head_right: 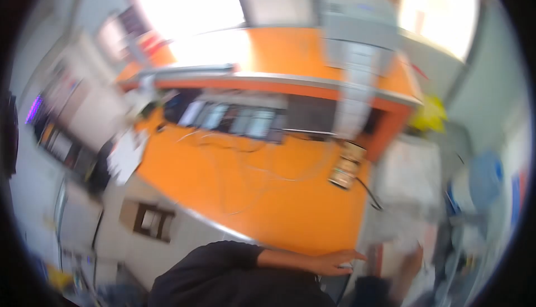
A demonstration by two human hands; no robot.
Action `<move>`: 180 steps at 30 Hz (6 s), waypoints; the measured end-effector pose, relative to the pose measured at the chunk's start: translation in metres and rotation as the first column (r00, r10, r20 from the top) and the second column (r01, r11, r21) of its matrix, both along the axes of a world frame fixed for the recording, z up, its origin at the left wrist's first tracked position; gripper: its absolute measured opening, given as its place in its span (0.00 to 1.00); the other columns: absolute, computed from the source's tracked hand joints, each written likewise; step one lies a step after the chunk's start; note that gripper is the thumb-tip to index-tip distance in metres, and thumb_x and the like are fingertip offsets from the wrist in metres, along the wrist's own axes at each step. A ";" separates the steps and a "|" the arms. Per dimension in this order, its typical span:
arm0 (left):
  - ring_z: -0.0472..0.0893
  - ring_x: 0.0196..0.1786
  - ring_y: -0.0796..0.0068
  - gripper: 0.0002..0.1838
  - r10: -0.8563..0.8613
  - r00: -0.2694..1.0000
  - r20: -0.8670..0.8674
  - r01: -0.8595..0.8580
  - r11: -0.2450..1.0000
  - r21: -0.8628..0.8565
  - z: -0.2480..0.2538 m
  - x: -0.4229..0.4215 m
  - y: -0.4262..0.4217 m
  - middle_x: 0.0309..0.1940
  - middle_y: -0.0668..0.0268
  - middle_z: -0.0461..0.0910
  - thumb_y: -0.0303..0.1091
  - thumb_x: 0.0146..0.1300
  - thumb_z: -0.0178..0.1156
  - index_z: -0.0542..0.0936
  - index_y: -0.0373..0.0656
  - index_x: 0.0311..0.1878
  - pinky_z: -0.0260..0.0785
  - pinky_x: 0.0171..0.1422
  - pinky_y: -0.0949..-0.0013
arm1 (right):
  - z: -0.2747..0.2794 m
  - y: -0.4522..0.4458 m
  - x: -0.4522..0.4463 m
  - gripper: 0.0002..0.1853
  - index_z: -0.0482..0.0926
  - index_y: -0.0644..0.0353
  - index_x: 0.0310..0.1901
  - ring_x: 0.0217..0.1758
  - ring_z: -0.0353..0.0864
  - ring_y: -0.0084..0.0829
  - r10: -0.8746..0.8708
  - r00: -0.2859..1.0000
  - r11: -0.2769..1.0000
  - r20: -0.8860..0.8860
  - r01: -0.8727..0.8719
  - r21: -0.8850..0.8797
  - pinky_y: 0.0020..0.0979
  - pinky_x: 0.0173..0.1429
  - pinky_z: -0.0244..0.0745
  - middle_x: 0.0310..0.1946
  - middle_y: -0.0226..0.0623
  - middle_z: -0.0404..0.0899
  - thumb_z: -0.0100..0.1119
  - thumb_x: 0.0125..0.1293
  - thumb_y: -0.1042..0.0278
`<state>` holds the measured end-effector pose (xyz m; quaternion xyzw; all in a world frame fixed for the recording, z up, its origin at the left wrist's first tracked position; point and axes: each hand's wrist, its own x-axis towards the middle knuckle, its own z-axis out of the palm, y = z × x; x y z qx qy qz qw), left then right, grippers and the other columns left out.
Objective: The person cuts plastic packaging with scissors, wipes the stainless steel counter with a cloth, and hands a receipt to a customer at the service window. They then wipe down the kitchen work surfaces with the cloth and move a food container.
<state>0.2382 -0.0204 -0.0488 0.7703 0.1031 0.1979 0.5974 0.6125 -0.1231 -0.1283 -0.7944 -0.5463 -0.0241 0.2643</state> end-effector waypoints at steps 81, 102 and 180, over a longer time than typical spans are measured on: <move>0.73 0.40 0.61 0.06 0.973 -0.178 0.146 -0.342 -0.200 0.918 0.017 -1.150 0.384 0.31 0.62 0.74 0.34 0.48 0.64 0.79 0.45 0.29 0.67 0.46 0.60 | 0.131 0.577 -1.262 0.21 0.74 0.58 0.55 0.62 0.70 0.45 0.823 0.279 0.301 -0.494 -0.953 -0.035 0.37 0.67 0.63 0.56 0.45 0.73 0.55 0.58 0.71; 0.68 0.44 0.63 0.06 0.875 0.072 0.478 -0.956 -0.077 0.283 0.077 -0.886 0.210 0.38 0.58 0.67 0.26 0.61 0.48 0.67 0.36 0.40 0.62 0.53 0.62 | 0.073 0.193 -0.957 0.19 0.69 0.58 0.60 0.54 0.76 0.37 0.486 0.690 0.829 -0.536 -0.559 0.033 0.30 0.55 0.72 0.52 0.44 0.73 0.46 0.68 0.76; 0.41 0.77 0.43 0.49 0.558 0.639 -0.529 0.195 0.548 0.813 -0.023 0.213 0.199 0.75 0.48 0.44 0.58 0.52 0.65 0.59 0.39 0.71 0.38 0.71 0.30 | 0.177 0.171 0.193 0.06 0.78 0.57 0.37 0.47 0.75 0.39 -0.272 0.789 0.947 0.550 0.119 0.298 0.43 0.51 0.69 0.38 0.38 0.76 0.54 0.59 0.68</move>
